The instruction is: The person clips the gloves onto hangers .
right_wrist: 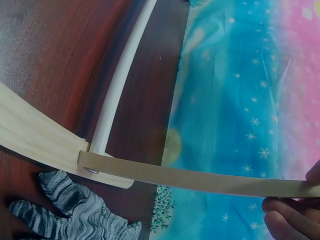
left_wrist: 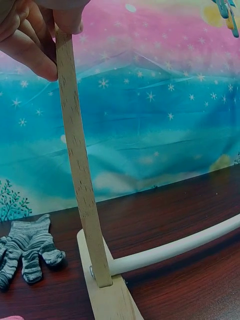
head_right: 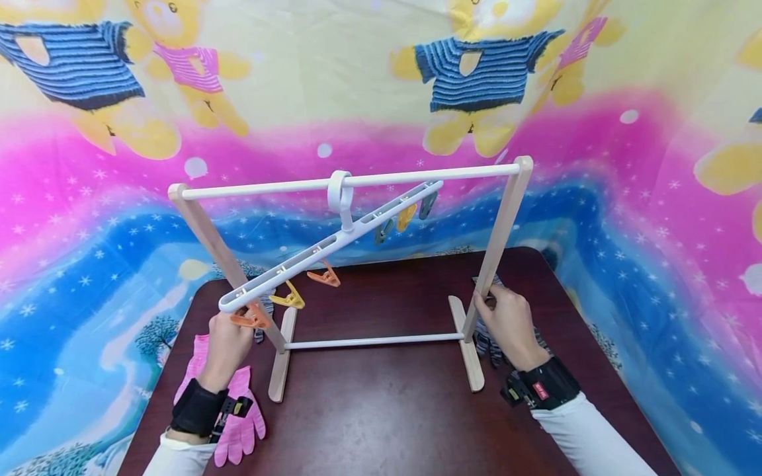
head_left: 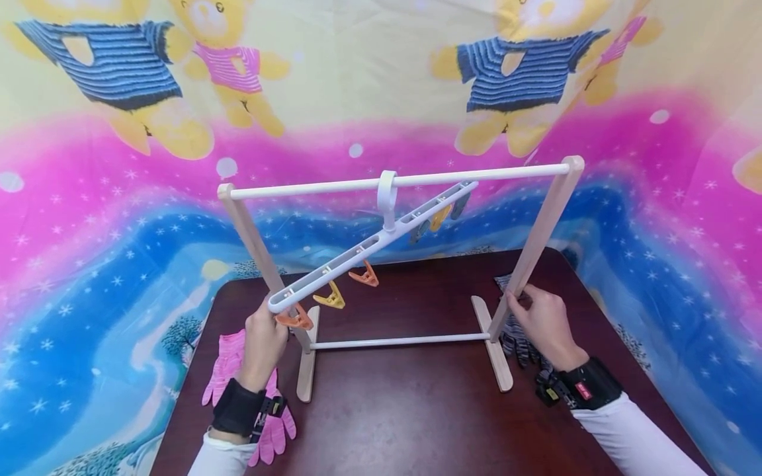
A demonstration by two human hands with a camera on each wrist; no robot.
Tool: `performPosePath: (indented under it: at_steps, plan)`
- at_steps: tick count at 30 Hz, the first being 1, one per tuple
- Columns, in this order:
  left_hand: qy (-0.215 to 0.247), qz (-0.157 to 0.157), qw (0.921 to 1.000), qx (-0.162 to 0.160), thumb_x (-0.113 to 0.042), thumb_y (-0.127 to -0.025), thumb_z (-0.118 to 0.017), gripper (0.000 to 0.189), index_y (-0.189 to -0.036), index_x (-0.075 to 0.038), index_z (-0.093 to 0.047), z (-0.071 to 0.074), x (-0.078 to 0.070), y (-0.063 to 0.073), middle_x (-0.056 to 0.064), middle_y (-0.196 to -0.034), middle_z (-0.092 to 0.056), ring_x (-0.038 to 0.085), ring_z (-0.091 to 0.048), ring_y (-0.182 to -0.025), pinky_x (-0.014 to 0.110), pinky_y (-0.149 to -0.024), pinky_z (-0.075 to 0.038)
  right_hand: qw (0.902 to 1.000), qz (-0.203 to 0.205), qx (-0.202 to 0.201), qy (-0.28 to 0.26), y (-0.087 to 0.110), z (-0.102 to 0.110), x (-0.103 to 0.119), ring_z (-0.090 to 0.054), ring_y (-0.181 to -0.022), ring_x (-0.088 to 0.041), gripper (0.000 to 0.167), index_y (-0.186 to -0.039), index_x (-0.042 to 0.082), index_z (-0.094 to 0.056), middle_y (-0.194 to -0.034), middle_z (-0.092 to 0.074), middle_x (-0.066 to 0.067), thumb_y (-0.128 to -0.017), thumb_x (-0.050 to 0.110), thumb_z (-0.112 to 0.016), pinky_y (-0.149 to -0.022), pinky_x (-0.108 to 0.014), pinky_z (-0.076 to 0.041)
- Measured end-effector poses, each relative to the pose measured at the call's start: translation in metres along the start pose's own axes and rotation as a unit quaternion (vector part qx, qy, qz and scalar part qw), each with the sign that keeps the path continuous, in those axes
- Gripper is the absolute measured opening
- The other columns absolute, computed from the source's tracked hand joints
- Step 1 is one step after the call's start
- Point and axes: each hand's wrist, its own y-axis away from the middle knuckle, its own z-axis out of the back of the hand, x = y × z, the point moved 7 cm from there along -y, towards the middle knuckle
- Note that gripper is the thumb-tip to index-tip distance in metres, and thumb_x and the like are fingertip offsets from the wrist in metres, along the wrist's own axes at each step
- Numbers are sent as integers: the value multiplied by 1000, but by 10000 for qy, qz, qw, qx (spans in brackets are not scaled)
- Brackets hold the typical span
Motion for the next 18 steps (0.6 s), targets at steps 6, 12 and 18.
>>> performPosePath:
  at_steps: [6,12,18]
  plan:
    - [109,240,9995,152,-2,-95,-66,34,-128,1,-60,-1,2,2,28,-111,-72,45,-72,-100,59,-79,-58,10000,18,-23,-72,3,0,0,-69,-60,-27,14,-97,-4,-73,-74,-74,-18,-93,9,-70,-48,-23,-47]
    - [-26,156,9998,-91,-2,-94,-68,27,-119,7,-64,0,-1,5,29,-102,-73,44,-73,-89,57,-72,-58,9998,-110,61,-144,4,0,1,-71,-63,-29,17,-100,-6,-72,-78,-75,-21,-95,10,-68,-50,-23,-49]
    - [-133,24,9990,-432,-4,-95,-67,23,-113,12,-66,0,-3,8,29,-89,-73,43,-72,-74,55,-62,-55,9995,-246,154,-158,4,-2,3,-72,-64,-30,20,-102,-7,-71,-80,-74,-24,-97,11,-66,-50,-23,-49]
